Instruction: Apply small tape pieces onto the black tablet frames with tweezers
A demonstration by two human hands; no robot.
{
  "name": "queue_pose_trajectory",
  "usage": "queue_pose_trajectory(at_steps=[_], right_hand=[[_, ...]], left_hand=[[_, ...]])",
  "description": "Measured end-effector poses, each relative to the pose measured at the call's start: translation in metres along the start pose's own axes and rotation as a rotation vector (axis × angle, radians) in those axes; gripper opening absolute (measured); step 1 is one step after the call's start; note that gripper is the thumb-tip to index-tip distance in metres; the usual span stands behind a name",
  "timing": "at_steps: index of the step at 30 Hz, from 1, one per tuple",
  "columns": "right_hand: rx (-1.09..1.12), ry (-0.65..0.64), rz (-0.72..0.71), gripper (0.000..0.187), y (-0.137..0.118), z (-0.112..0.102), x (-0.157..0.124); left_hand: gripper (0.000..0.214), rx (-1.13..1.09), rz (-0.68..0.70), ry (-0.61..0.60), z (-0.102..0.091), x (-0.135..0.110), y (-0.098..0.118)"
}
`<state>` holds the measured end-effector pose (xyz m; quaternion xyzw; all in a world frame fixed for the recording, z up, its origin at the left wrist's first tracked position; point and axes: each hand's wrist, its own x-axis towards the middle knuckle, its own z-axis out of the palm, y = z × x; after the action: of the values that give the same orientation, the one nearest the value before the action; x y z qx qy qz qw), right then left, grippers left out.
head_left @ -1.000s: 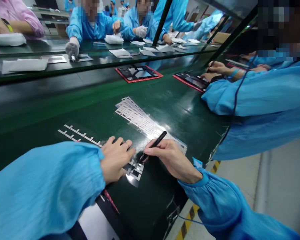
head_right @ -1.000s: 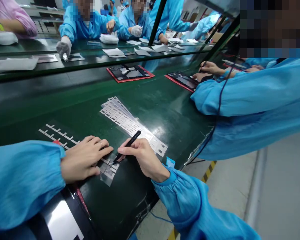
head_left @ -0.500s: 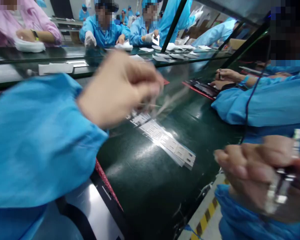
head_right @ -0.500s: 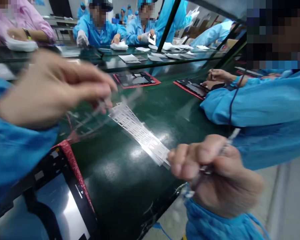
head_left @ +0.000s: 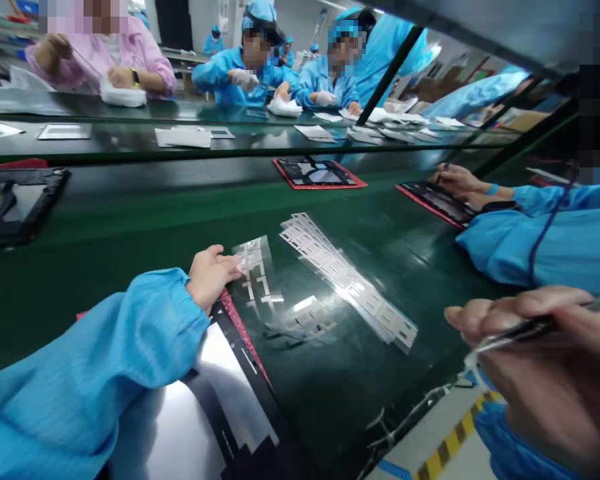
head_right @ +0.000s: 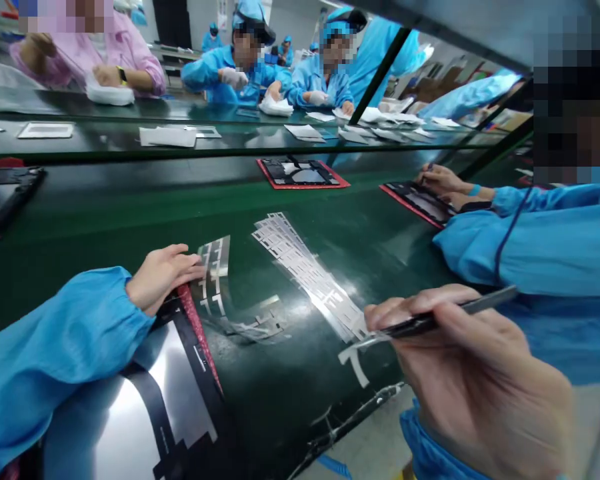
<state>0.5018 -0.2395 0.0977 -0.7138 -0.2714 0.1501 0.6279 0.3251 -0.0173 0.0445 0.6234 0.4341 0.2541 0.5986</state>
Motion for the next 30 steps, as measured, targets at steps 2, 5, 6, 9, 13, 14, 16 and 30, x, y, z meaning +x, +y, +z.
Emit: queue_pose_trajectory(at_steps=[2, 5, 6, 9, 13, 14, 16, 30], right_hand=[[0.189, -0.067, 0.053, 0.01, -0.009, 0.018, -0.006], [0.209, -0.244, 0.091, 0.013, -0.012, 0.039, -0.011], [0.186, -0.356, 0.091, 0.014, -0.011, 0.045, -0.011], [0.077, -0.775, 0.069, 0.016, -0.006, 0.061, -0.009], [-0.081, -0.936, 0.037, 0.009, -0.004, 0.071, -0.004], [-0.117, -0.923, 0.052, 0.01, -0.005, 0.07, -0.003], [-0.182, -0.889, 0.1, 0.014, -0.005, 0.064, 0.001], [-0.041, -0.471, 0.481, 0.014, 0.053, 0.039, 0.006]], left_hand=[[0.033, 0.113, 0.065, 0.035, -0.032, -0.002, 0.001], [0.043, 0.316, 0.22, 0.054, -0.077, -0.021, 0.005], [0.044, 0.393, 0.288, 0.033, -0.086, -0.031, 0.005], [0.052, 0.655, 0.525, -0.1, -0.086, -0.061, 0.0], [0.065, 0.972, 0.745, -0.292, -0.044, -0.06, -0.008], [0.061, 1.028, 0.766, -0.335, -0.032, -0.051, -0.011], [0.048, 1.107, 0.793, -0.423, -0.008, -0.029, -0.016], [0.044, 1.205, 0.657, -0.41, -0.107, -0.028, -0.016]])
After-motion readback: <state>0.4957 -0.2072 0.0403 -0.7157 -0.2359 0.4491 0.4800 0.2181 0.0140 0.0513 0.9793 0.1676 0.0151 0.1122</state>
